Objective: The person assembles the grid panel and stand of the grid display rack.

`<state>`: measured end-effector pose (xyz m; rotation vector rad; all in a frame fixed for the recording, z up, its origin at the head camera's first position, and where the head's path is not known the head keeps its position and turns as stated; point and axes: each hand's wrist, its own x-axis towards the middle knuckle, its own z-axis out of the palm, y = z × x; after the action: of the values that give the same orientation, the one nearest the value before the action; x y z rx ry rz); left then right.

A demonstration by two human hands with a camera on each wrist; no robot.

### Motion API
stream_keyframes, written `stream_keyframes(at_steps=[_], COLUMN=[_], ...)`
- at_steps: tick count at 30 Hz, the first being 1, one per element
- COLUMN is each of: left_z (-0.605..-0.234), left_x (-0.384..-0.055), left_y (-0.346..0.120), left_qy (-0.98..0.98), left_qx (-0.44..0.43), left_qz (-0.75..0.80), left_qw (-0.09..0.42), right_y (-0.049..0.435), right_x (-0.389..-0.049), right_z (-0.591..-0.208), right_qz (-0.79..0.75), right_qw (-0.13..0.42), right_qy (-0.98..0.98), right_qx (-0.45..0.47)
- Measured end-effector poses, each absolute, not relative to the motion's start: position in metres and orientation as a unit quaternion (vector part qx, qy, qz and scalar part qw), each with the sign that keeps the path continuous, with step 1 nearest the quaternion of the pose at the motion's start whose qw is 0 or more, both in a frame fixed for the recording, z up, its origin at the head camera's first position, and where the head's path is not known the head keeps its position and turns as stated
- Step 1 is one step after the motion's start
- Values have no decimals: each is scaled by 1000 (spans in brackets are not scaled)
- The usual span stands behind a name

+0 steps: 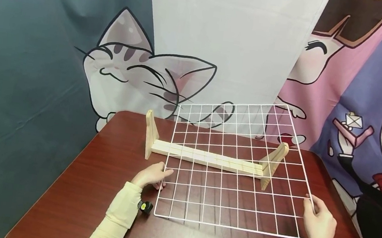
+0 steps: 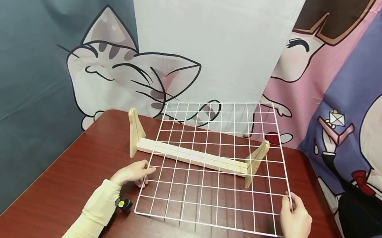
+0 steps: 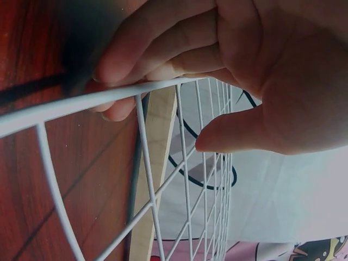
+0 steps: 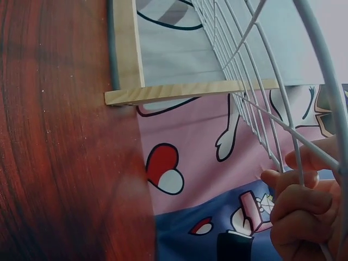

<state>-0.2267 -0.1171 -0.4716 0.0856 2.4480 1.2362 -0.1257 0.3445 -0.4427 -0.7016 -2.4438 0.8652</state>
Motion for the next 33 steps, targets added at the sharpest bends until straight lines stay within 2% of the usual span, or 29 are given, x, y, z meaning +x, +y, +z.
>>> stream_keyframes(at_steps=[5,16,33], left_z=[-471,-465,-464], left_x=[-227,-230,-233], left_y=[-120,-123,-143], left_qy=[871,873,773], left_qx=[27,46,85], left_qz=[452,465,592], left_qw=[192,140,210], right_y=[341,337,331], right_x=[-127,-129,-133], right_z=[-442,-444,-448], right_qz=[325,366,399], right_qw=[235,286,326], right_qy=[-881,-851,-817], right_qx=[-250,-245,-258])
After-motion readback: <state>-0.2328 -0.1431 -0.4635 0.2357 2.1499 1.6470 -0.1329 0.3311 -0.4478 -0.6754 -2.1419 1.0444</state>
